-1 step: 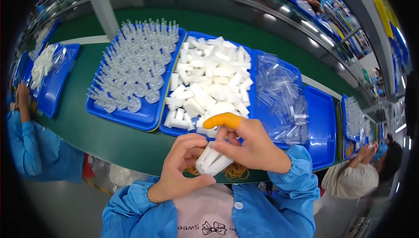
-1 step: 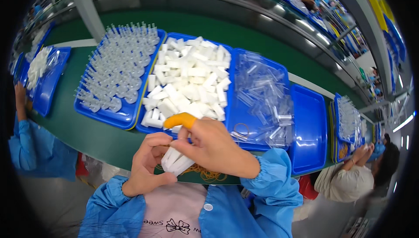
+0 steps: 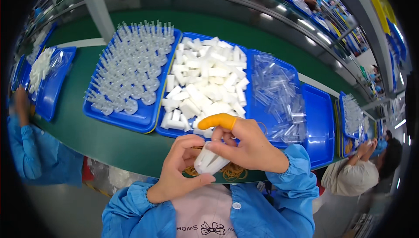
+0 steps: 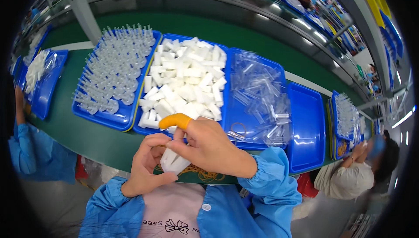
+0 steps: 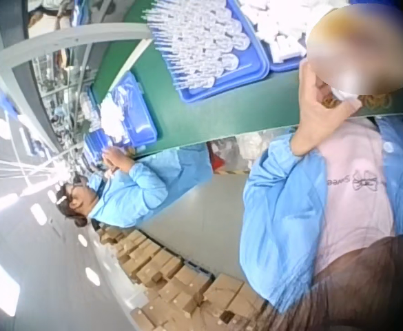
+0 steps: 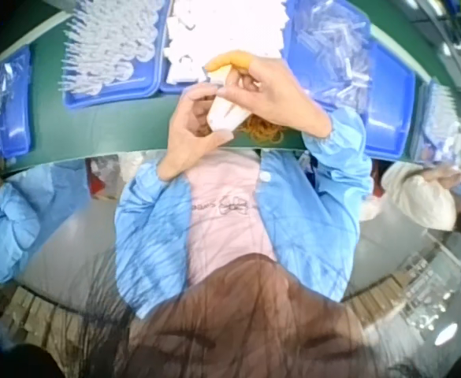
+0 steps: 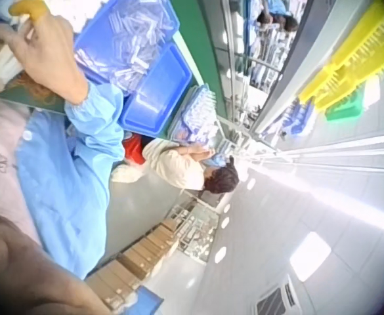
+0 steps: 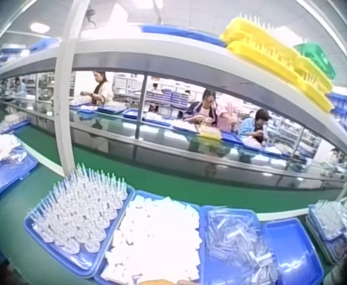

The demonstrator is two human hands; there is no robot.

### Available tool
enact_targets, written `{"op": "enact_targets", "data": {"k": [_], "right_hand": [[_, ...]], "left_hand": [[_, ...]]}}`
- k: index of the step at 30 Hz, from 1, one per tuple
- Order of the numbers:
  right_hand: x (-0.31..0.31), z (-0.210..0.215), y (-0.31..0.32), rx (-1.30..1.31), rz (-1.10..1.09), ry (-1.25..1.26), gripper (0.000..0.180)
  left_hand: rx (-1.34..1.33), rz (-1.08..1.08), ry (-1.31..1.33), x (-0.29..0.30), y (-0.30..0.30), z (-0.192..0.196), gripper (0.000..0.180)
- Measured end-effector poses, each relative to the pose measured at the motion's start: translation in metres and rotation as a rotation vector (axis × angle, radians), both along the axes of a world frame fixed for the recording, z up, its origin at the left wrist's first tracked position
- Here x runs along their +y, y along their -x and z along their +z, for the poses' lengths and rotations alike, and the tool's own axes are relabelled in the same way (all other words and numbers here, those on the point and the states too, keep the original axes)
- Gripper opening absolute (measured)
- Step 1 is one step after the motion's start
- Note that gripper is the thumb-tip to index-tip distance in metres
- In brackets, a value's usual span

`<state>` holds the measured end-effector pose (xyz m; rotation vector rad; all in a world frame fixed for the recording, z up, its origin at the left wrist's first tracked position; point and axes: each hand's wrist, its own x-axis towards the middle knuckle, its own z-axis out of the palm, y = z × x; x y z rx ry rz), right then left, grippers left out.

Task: The person assembles small white plastic components by inserting them into clear plastic tubes. They then secure the assembled units with yellow rubber bands and place them into a blue tray. The process is repeated continuously with multiple units.

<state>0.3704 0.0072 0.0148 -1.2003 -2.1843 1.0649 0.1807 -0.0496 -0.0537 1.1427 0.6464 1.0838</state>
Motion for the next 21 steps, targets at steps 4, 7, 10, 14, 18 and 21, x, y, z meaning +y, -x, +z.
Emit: {"op": "enact_targets", "data": {"k": [4,7,10,14,18,21], "right_hand": [[0.021,0.014,-0.034,0.382,-0.161,0.055,0.031],[0.039,0.006,-0.088,-0.193,-0.345,-0.343,0.028],[0.037,-0.037,-0.134,-0.566,-0.262,-0.594,0.028],[0.023,-0.07,-0.142,-0.642,-0.325,-0.604,0.03],[0.003,-0.077,-0.129,-0.553,-0.317,-0.521,0.03],[0.0,-0.063,-0.123,-0.373,-0.389,-0.598,0.029]], "left_hand": [[-0.101,0.08,0.201,0.004,-0.003,0.003,0.055],[-0.204,0.161,0.313,0.009,0.004,0.006,0.049],[-0.358,0.118,0.463,0.013,0.013,0.006,0.051],[-0.484,0.028,0.631,0.013,0.018,0.0,0.05],[-0.478,0.007,0.621,0.012,0.013,0.003,0.054],[-0.512,0.024,0.659,0.012,0.011,-0.002,0.054]]}}
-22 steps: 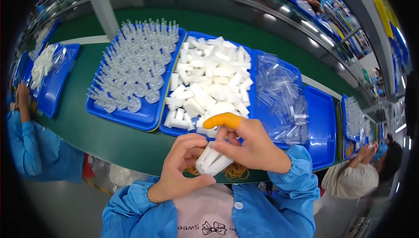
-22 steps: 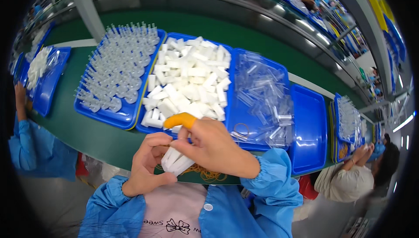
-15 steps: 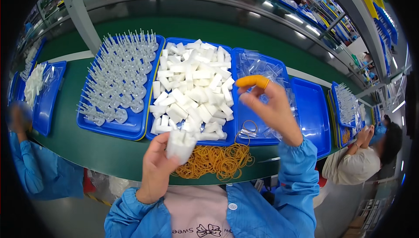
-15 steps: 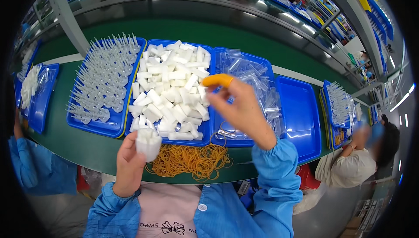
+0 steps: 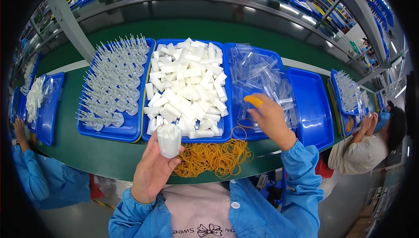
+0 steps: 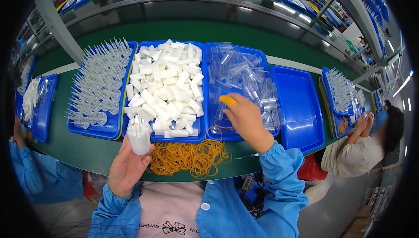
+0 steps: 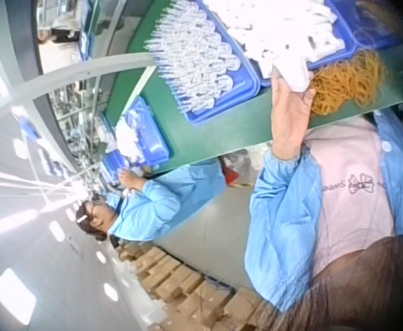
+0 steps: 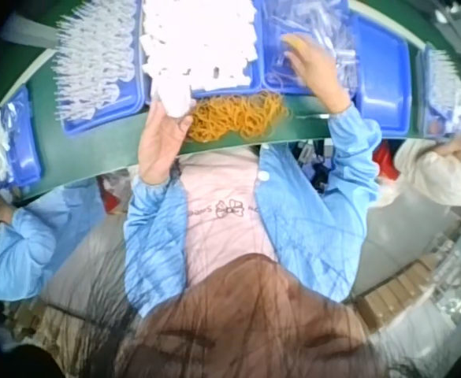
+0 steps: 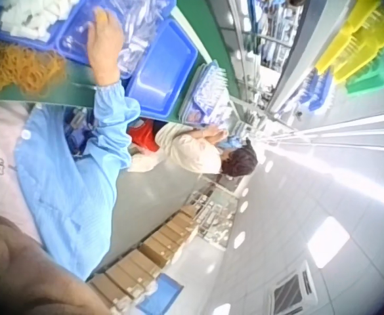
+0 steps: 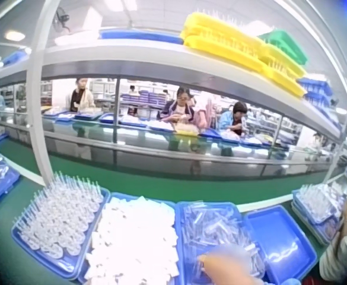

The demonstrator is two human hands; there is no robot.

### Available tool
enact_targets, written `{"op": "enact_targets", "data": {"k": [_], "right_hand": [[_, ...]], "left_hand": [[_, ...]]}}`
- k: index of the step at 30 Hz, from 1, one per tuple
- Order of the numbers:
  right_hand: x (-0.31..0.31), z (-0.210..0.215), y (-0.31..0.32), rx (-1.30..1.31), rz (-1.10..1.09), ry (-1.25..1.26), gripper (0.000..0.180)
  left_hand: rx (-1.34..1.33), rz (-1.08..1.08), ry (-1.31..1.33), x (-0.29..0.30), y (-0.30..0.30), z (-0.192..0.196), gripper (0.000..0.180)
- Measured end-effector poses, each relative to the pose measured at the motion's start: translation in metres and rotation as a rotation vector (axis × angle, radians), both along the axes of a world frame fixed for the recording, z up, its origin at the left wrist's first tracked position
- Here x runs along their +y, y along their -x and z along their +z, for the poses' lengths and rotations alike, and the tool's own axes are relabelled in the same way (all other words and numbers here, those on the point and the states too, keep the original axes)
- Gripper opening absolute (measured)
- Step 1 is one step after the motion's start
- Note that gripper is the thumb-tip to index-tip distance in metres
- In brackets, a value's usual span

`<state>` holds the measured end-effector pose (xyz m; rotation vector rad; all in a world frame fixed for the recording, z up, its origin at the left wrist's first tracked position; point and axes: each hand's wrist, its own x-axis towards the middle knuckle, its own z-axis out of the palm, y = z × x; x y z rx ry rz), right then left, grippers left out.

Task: The person assembles small white plastic components by inserting them into clear plastic tubes. They then secure the assembled units with yellow rubber bands and place them into a blue tray. The process is repeated continuously with multiple units.

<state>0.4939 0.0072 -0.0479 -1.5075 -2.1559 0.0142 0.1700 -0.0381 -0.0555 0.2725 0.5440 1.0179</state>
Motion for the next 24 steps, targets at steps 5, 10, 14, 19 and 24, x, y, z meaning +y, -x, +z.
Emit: {"op": "enact_targets", "data": {"k": [5,10,14,19,24], "right_hand": [[-0.02,0.037,0.008,0.646,-0.097,0.188,0.027],[-0.061,0.056,0.063,1.242,0.11,0.263,0.045],[-0.077,0.048,0.095,1.407,0.234,0.206,0.046],[-0.084,0.035,0.111,1.227,0.127,0.133,0.039],[-0.081,0.035,0.114,1.248,0.081,0.207,0.036]], "left_hand": [[0.03,-0.032,-0.1,-0.007,-0.002,0.004,0.061],[0.382,-0.094,-0.319,-0.013,-0.012,0.008,0.058],[0.481,-0.11,-0.527,-0.013,-0.024,0.002,0.063],[0.559,-0.011,-0.756,-0.013,-0.022,-0.001,0.05],[0.581,-0.01,-0.731,-0.014,-0.016,-0.003,0.045]]}}
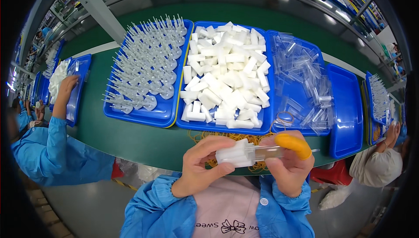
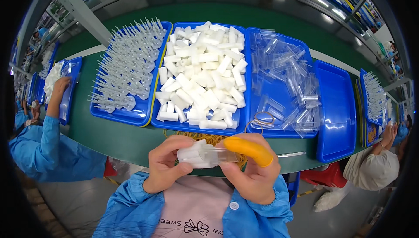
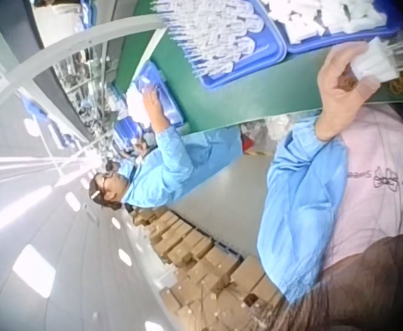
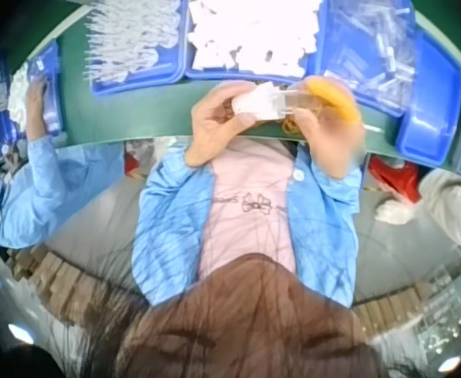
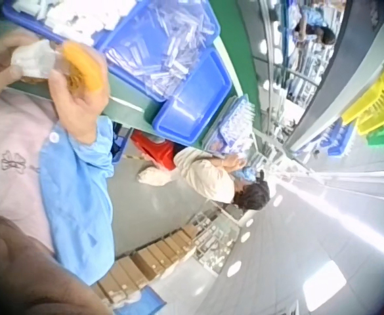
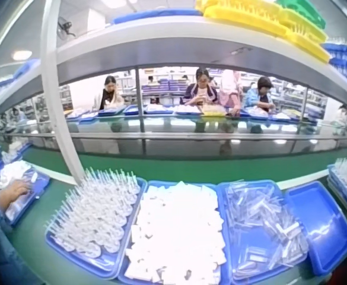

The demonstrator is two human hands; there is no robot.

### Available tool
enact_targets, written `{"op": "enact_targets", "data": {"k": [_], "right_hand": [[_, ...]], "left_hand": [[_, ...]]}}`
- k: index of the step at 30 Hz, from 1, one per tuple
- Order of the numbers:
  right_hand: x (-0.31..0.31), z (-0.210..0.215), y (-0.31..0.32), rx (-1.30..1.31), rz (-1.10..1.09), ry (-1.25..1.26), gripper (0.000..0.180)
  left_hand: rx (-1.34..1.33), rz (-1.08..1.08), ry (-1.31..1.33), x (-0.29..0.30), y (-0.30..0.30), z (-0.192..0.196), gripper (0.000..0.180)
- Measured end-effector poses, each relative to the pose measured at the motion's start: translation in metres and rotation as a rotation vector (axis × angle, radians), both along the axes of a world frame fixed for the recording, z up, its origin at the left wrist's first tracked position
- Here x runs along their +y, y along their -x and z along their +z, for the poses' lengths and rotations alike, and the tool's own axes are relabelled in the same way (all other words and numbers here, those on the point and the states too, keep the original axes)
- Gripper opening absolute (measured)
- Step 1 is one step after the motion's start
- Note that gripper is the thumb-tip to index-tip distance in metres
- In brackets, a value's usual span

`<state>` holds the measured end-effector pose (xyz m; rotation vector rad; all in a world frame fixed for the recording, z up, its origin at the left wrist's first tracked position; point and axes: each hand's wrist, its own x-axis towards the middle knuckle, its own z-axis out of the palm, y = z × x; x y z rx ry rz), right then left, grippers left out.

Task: The person assembles small white plastic components by inserting them into clear plastic tubes. They then secure the assembled units with yellow rubber bands and place them into a blue tray. The process is repeated continuously with multiple units.

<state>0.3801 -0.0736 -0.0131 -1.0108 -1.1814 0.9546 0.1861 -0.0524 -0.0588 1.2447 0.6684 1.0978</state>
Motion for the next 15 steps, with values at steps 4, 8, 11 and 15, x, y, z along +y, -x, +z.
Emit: {"op": "enact_targets", "data": {"k": [4,8,11,15], "right_hand": [[-0.001,-0.002,0.0,0.098,0.035,0.033,0.037],[-0.008,-0.008,-0.002,-0.212,-0.025,-0.076,0.039],[-0.01,-0.007,0.005,-0.263,-0.076,-0.162,0.038],[-0.01,-0.012,0.0,-0.116,0.006,-0.065,0.036]], "left_hand": [[-0.057,-0.004,0.112,0.0,0.0,0.0,0.043],[-0.096,0.044,0.166,0.002,-0.003,0.004,0.038],[-0.032,0.084,-0.003,0.006,-0.003,0.001,0.034],[-0.049,0.088,0.031,0.004,-0.001,0.002,0.028]]}}
